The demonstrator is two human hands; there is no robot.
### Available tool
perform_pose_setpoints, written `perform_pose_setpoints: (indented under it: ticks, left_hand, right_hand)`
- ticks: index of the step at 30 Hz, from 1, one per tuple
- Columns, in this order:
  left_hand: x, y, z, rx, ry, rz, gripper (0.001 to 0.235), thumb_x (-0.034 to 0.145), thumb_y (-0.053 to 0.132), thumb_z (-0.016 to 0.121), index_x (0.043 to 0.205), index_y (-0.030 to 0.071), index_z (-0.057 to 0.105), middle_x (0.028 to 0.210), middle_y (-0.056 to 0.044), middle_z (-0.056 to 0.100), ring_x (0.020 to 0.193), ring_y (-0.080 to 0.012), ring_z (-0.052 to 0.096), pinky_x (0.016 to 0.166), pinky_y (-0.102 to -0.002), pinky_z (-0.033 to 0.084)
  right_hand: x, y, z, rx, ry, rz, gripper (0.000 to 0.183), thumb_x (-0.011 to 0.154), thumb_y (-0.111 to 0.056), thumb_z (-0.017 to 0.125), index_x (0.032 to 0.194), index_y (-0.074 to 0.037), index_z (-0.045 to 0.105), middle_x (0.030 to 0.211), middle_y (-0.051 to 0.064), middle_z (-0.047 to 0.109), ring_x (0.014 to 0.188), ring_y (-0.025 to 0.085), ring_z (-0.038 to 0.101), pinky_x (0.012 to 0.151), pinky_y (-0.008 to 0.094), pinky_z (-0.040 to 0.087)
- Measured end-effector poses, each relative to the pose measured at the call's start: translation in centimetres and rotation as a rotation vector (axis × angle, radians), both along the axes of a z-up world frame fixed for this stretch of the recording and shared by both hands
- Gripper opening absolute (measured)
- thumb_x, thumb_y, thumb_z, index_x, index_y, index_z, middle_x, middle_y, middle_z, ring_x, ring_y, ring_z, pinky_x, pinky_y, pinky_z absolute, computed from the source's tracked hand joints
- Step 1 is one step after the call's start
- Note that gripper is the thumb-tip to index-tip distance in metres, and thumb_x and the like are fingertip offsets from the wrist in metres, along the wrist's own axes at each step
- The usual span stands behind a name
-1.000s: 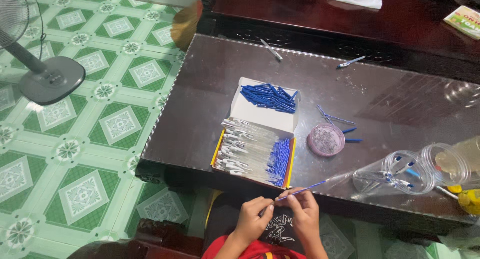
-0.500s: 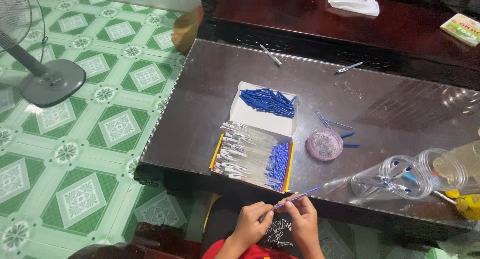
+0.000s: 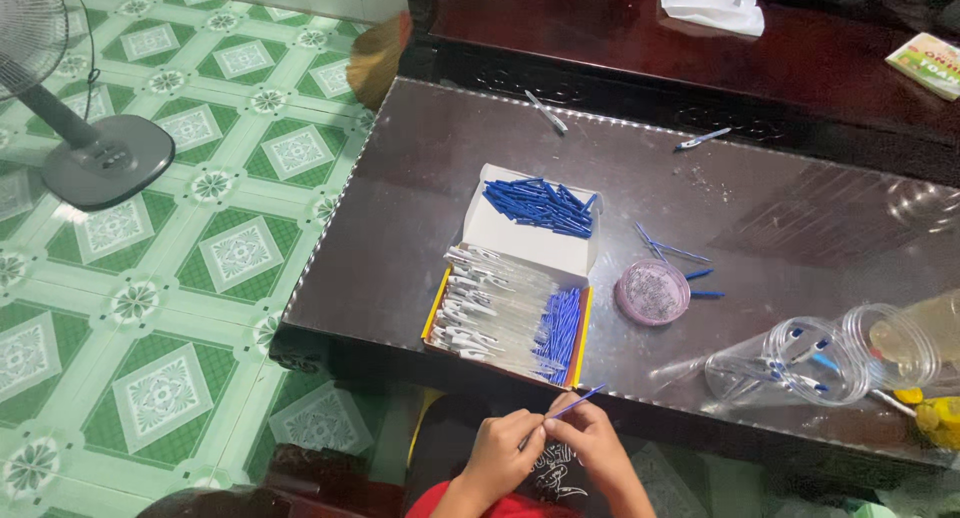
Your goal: The person assembles blue pens by inserting ink cartridges into clear plastic barrels. They pick up a barrel and a cartridge, insert the cartridge, and then place the completed pen into a clear plastic container on the table. The process is repeated multiple times using parts from a box and a small container.
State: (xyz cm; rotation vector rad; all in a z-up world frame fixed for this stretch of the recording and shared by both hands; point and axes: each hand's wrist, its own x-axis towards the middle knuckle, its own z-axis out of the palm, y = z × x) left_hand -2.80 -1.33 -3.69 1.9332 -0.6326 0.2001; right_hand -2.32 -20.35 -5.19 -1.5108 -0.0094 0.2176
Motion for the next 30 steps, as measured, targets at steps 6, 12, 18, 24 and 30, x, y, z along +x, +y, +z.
perform_pose_setpoints:
  ticks: [6,12,18,24,30]
  left_hand:
    - [0.1,0.2,0.3,-0.073,0.110,-0.024,0.018,0.102,0.017,0.054,0.098,0.005,0.068,0.084,-0.012,0.071,0.074,-0.0340,0.069,0.063,-0.045,0.046]
    - [0.5,0.4,-0.6,-0.174,0.128,0.043,0.021,0.104,0.020,0.054,0.091,0.006,0.064,0.074,-0.007,0.060,0.066,-0.0269,0.058,0.062,-0.042,0.042]
    - [0.6,1.8,-0.4,-0.229,0.126,0.156,0.020,0.102,0.018,0.055,0.088,0.007,0.065,0.073,-0.006,0.061,0.065,-0.0235,0.058,0.062,-0.039,0.044]
    - [0.3,2.8,-1.2,-0.227,0.181,0.207,0.024,0.104,0.022,0.053,0.088,0.008,0.064,0.074,-0.004,0.059,0.067,-0.0217,0.057,0.063,-0.038,0.043]
    - [0.1,3.1,-1.0,-0.228,0.161,0.236,0.021,0.102,0.019,0.055,0.088,0.008,0.066,0.074,-0.004,0.063,0.066,-0.0217,0.060,0.064,-0.037,0.045]
  right_hand:
    - [3.7,-1.9,3.0,-0.204,0.091,0.370,0.013,0.085,-0.017,0.082,0.082,-0.007,0.075,0.075,0.002,0.069,0.074,0.011,0.062,0.069,0.026,0.049]
    - [12.9,-3.8,10.6,-0.915,-0.045,0.722,0.057,0.076,-0.026,0.086,0.131,-0.022,0.070,0.136,-0.004,0.073,0.124,0.012,0.068,0.105,0.030,0.050]
    - [29.5,-3.8,5.6,-1.260,-0.516,-0.266,0.048,0.085,-0.034,0.065,0.131,-0.020,0.065,0.142,0.011,0.054,0.134,0.035,0.043,0.099,0.060,0.045]
    - [30.0,-2.4,3.1,-1.539,-0.059,-0.050,0.055,0.096,-0.055,0.047,0.142,-0.027,0.058,0.149,0.008,0.055,0.145,0.037,0.039,0.111,0.076,0.024]
    - [31.2,-3.6,-0.5,-1.564,-0.275,-0.137,0.024,0.097,-0.033,0.054,0.106,-0.021,0.073,0.121,0.004,0.069,0.120,0.037,0.052,0.109,0.080,0.025]
